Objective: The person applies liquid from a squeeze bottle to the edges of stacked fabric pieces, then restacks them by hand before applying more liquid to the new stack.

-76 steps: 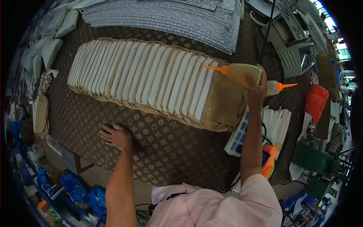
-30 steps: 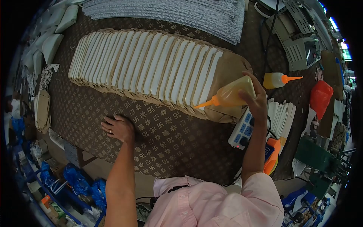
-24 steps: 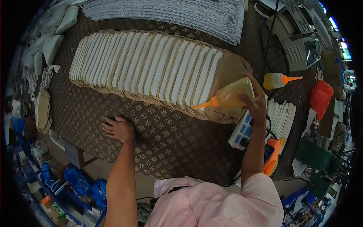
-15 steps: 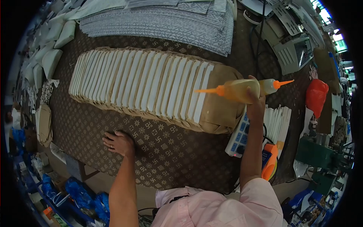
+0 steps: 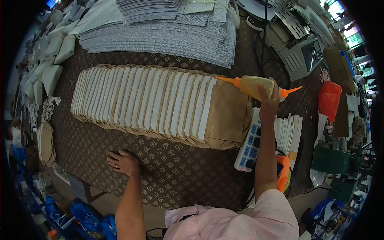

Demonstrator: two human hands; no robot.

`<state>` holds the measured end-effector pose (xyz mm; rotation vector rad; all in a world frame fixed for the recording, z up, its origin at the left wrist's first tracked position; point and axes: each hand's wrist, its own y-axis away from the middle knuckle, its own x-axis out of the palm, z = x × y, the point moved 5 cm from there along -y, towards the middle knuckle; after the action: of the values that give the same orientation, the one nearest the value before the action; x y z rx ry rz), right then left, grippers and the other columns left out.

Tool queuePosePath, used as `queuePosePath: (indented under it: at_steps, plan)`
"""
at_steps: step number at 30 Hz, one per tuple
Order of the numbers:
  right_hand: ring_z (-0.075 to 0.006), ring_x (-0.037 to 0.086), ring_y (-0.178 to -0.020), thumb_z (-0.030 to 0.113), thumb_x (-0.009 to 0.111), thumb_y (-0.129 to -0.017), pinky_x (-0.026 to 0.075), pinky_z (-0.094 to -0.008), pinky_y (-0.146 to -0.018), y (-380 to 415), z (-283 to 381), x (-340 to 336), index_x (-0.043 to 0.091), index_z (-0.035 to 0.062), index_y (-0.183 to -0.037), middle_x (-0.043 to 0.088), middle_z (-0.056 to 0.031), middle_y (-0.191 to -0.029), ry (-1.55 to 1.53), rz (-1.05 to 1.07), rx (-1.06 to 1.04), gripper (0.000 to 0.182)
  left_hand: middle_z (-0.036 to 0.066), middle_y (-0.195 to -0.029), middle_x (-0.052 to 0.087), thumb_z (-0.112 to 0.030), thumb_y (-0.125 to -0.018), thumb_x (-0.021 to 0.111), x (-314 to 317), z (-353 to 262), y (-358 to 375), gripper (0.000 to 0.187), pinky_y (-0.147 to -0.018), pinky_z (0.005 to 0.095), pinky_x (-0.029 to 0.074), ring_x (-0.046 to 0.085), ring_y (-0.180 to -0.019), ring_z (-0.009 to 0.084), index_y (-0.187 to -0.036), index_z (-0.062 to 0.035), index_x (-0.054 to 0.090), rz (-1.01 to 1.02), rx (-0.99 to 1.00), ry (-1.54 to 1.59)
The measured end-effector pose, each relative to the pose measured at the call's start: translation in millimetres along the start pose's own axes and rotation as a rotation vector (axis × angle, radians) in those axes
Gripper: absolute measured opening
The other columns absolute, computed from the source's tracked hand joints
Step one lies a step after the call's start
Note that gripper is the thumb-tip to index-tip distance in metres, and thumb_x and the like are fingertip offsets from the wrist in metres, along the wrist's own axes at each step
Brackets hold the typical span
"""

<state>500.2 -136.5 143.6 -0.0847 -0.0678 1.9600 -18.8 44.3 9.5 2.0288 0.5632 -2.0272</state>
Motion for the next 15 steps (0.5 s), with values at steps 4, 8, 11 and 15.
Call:
queuePosePath:
  at_steps: [4, 8, 11, 15]
  plan:
    - [-0.0134, 0.052, -0.097, 0.020, 0.068, -0.079, 0.044, -0.0264, -0.084, -0.2, -7.5, 4.8, 0.043, 0.0025, -0.125, 0.051, -0.0068, -0.107, 0.037, 0.016, -0.014, 0.055, 0.019, -0.145, 0.016, -0.036, -0.093, 0.030, -2.9, -0.5, -0.7, 0.053, -0.105, 0.0510, 0.019, 0.016, -0.134, 0.0341, -0.138, -0.0083, 0.024, 0.009, -0.001, -0.022]
    - [-0.0139, 0.052, -0.097, 0.022, 0.069, -0.079, 0.044, -0.0265, -0.083, -0.3, -7.2, 6.3, 0.042, 0.0028, -0.125, 0.051, -0.0066, -0.108, 0.071, 0.026, -0.055, 0.057, 0.019, -0.145, 0.016, -0.036, -0.093, 0.031, -6.8, -2.8, 1.2, 0.053, -0.105, 0.0506, 0.019, 0.016, -0.134, 0.0340, -0.138, -0.0082, 0.024, 0.023, -0.010, -0.003]
    - [-0.0139, 0.052, -0.097, 0.022, 0.069, -0.079, 0.044, -0.0266, -0.084, 1.6, -4.9, 7.3, 0.042, 0.0030, -0.125, 0.051, -0.0066, -0.108, 0.082, 0.030, -0.053, 0.057, 0.019, -0.145, 0.016, -0.036, -0.093, 0.031, -3.1, -0.7, -0.2, 0.053, -0.105, 0.0504, 0.019, 0.016, -0.134, 0.0340, -0.138, -0.0083, 0.025, 0.021, -0.003, -0.032]
    - [-0.0135, 0.051, -0.097, 0.024, 0.069, -0.078, 0.044, -0.0261, -0.084, 0.4, -9.1, 6.8, 0.044, 0.0032, -0.124, 0.051, -0.0065, -0.109, 0.095, 0.029, -0.072, 0.056, 0.019, -0.145, 0.016, -0.036, -0.093, 0.031, -0.5, 1.0, -1.7, 0.053, -0.105, 0.0507, 0.019, 0.016, -0.134, 0.0340, -0.138, -0.0086, 0.024, 0.021, -0.001, -0.022]
